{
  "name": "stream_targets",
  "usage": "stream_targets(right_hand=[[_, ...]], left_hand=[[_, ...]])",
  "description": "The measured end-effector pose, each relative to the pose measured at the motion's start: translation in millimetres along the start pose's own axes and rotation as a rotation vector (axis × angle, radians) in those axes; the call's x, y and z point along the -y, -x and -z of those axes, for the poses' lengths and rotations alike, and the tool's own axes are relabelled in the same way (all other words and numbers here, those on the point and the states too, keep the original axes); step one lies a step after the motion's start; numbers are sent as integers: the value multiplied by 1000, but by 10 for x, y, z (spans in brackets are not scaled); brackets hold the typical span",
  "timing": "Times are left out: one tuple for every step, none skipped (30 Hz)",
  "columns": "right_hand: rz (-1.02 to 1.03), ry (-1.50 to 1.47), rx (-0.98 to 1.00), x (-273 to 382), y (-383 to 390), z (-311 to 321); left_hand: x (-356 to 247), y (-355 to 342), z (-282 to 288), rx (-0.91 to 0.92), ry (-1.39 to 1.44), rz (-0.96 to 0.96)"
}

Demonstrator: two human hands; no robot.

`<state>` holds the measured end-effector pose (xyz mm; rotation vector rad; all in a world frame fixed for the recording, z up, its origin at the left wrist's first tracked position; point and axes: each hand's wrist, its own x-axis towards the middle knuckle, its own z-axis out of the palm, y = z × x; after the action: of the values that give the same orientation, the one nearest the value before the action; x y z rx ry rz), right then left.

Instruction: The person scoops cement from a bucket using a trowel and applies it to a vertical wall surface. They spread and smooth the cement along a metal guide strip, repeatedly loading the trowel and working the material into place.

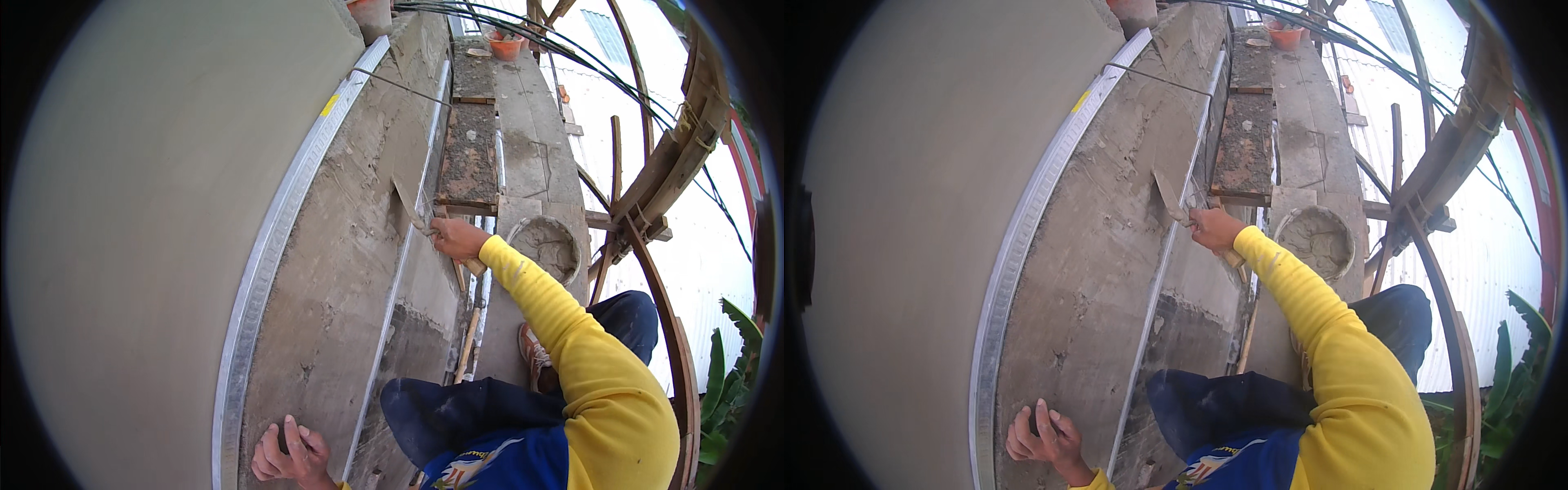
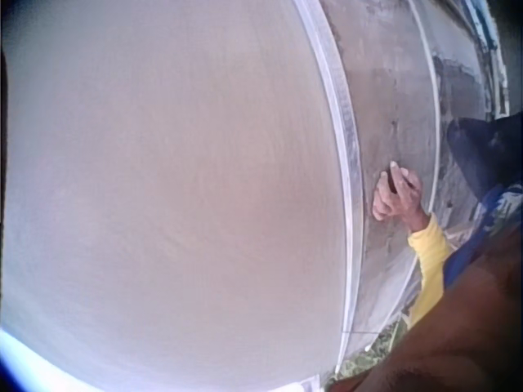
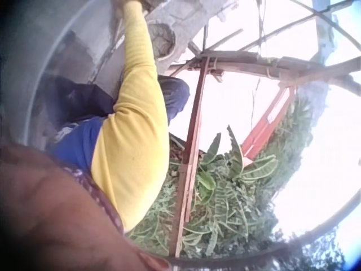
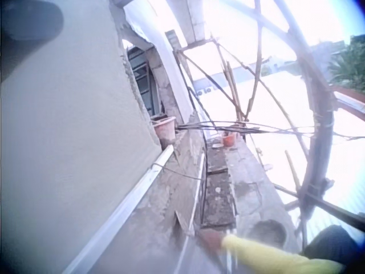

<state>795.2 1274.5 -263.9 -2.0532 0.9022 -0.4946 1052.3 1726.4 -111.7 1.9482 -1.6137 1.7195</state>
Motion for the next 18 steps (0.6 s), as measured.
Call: stream_targets(right_hand=[[-32, -66, 48, 179, 240, -122], [-66, -128, 92, 378, 491, -221], [-105, -184, 130, 575, 755, -292], [-32, -116, 17, 518, 830, -387], [42, -47, -92, 421, 848, -516], [116, 15, -198, 343, 836, -626], [71, -54, -270, 334, 718, -641], [65, -38, -352, 340, 558, -668], [68, -17, -442, 346, 330, -653], [68, 6, -529, 326, 154, -646], [98, 22, -566, 286, -14, -611], [130, 39, -604, 250, -186, -572], [159, 49, -634, 241, -284, -597], [119, 93, -600, 225, -336, -632], [83, 134, -558, 246, -382, -668], [45, 177, -518, 260, -419, -690], [22, 183, -497, 281, -383, -770], [25, 198, -470, 305, -297, -920]], left_hand=[[27, 36, 11, 3, -6, 0], [68, 82, 14, 3, -10, 0], [94, 108, 8, -2, -9, 1], [75, 97, -9, -9, -2, -2], [63, 89, -18, -14, 2, -6], [65, 88, -21, -16, 2, -14], [71, 101, -24, -8, 3, -17], [72, 126, -26, 1, 2, -20], [68, 123, -47, -3, -3, -16], [79, 142, -40, -1, -1, -19], [93, 160, -41, -3, -1, -20], [96, 151, -55, -7, -3, -19], [97, 143, -55, -11, 1, -21], [85, 132, -57, -16, 8, -23], [73, 123, -47, -16, 10, -23], [55, 96, -47, -20, 13, -26], [30, 49, -55, -26, 18, -28], [23, 22, -42, -23, 21, -33]])
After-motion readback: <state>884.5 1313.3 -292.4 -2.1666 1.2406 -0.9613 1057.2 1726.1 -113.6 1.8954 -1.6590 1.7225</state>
